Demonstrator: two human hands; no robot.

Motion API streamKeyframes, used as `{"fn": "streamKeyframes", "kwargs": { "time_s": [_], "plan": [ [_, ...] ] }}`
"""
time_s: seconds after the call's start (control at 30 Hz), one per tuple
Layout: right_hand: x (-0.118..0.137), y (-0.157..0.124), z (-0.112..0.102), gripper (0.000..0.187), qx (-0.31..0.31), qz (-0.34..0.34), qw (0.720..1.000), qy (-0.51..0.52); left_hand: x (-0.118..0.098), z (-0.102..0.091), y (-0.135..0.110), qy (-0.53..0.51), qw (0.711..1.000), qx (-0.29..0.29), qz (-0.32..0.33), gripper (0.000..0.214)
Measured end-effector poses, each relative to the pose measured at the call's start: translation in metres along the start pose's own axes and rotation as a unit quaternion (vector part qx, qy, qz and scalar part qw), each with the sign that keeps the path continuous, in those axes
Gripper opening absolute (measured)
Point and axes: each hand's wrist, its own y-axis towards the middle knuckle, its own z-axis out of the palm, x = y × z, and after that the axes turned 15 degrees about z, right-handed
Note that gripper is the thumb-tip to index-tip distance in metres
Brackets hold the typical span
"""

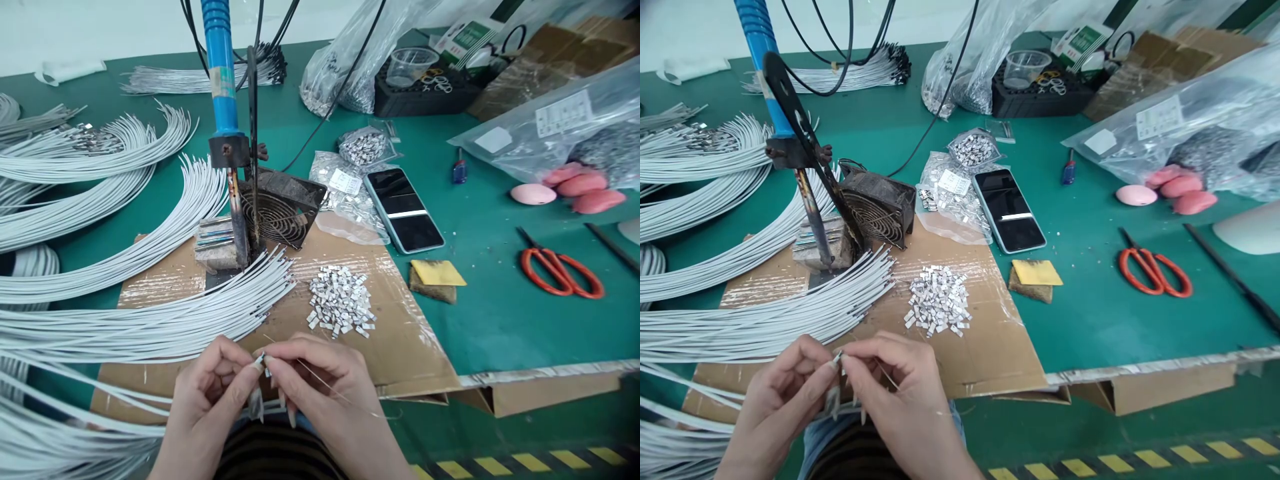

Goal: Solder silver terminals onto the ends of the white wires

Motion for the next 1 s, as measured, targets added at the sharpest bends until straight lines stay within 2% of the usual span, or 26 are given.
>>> {"fn": "streamKeyframes", "kwargs": {
  "time_s": [0.4,0.5,0.57,0.7,0.8,0.9,1.0],
  "plan": [
    [-0.009,-0.002,0.002,0.01,-0.007,-0.002,1.0,0.024,-0.005,0.005,0.0,0.025,0.999,-0.009,0.029,0.032],
    [-0.02,-0.002,0.003,0.011,0.006,0.044,0.996,0.082,-0.004,0.003,0.0,0.038,0.999,-0.004,0.026,0.031],
    [-0.026,-0.003,0.002,0.02,0.022,0.097,0.987,0.123,-0.004,0.002,0.0,0.043,0.999,0.0,0.028,0.03],
    [-0.022,-0.002,-0.001,0.031,0.062,0.163,0.972,0.158,-0.005,0.001,-0.002,0.052,0.998,0.005,0.032,0.026],
    [-0.01,-0.002,-0.001,0.028,0.038,0.189,0.97,0.15,-0.001,0.002,-0.004,0.059,0.997,0.009,0.043,0.023],
    [-0.003,-0.006,-0.002,0.031,-0.008,0.186,0.974,0.126,0.01,0.002,-0.004,0.079,0.994,0.022,0.069,0.019],
    [-0.006,-0.015,-0.013,0.039,-0.028,0.15,0.986,0.069,0.024,0.002,-0.003,0.138,0.978,0.045,0.149,0.019]
  ]
}}
